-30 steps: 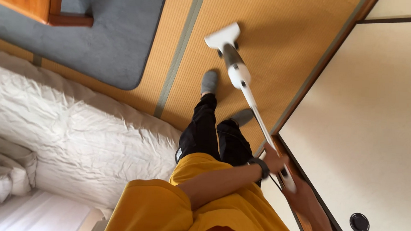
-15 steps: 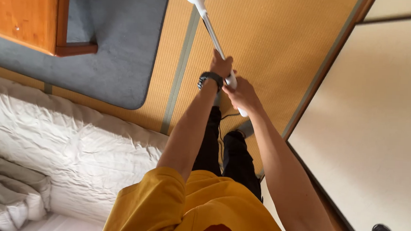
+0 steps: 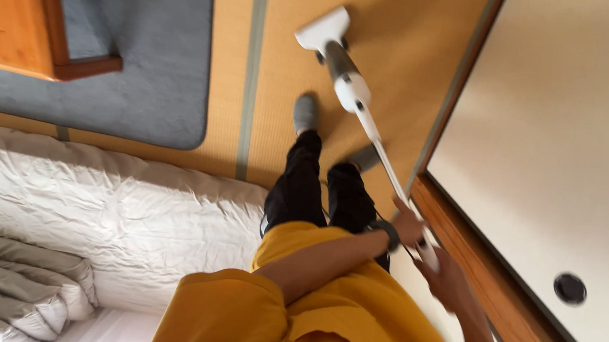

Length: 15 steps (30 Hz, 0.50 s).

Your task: Vacuum the tatami floor in a room.

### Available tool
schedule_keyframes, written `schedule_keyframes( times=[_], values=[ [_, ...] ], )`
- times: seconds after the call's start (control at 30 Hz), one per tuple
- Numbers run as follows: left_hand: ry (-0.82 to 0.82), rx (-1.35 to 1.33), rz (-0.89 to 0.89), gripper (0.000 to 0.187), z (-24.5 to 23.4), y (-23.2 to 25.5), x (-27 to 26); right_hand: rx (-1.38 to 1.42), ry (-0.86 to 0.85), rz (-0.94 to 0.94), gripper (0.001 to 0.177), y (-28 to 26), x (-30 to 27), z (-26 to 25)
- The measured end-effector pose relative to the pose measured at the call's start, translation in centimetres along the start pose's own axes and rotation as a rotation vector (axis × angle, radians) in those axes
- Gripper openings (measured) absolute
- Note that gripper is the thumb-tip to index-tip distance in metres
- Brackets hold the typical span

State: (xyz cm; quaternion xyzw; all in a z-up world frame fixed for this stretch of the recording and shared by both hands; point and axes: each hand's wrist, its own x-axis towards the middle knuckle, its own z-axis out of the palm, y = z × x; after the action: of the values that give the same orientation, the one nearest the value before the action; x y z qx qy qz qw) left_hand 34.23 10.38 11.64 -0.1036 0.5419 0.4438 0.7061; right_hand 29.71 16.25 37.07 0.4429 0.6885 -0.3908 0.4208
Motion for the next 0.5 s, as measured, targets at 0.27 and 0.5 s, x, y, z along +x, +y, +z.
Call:
schedule_keyframes(
  times=[0.27,0.5],
  values=[
    [-0.429,0.009,-0.299,0.068,14.3,-3.6,-6.7,0.092,-0.112,0.478,0.046,17.6,-9.1,-0.2],
    [-0.398,0.218,-0.037,0.065,20.2,-12.1,2.2,-0.003,-0.084,0.343,0.045,18.4,-7.9,-3.4]
  ],
)
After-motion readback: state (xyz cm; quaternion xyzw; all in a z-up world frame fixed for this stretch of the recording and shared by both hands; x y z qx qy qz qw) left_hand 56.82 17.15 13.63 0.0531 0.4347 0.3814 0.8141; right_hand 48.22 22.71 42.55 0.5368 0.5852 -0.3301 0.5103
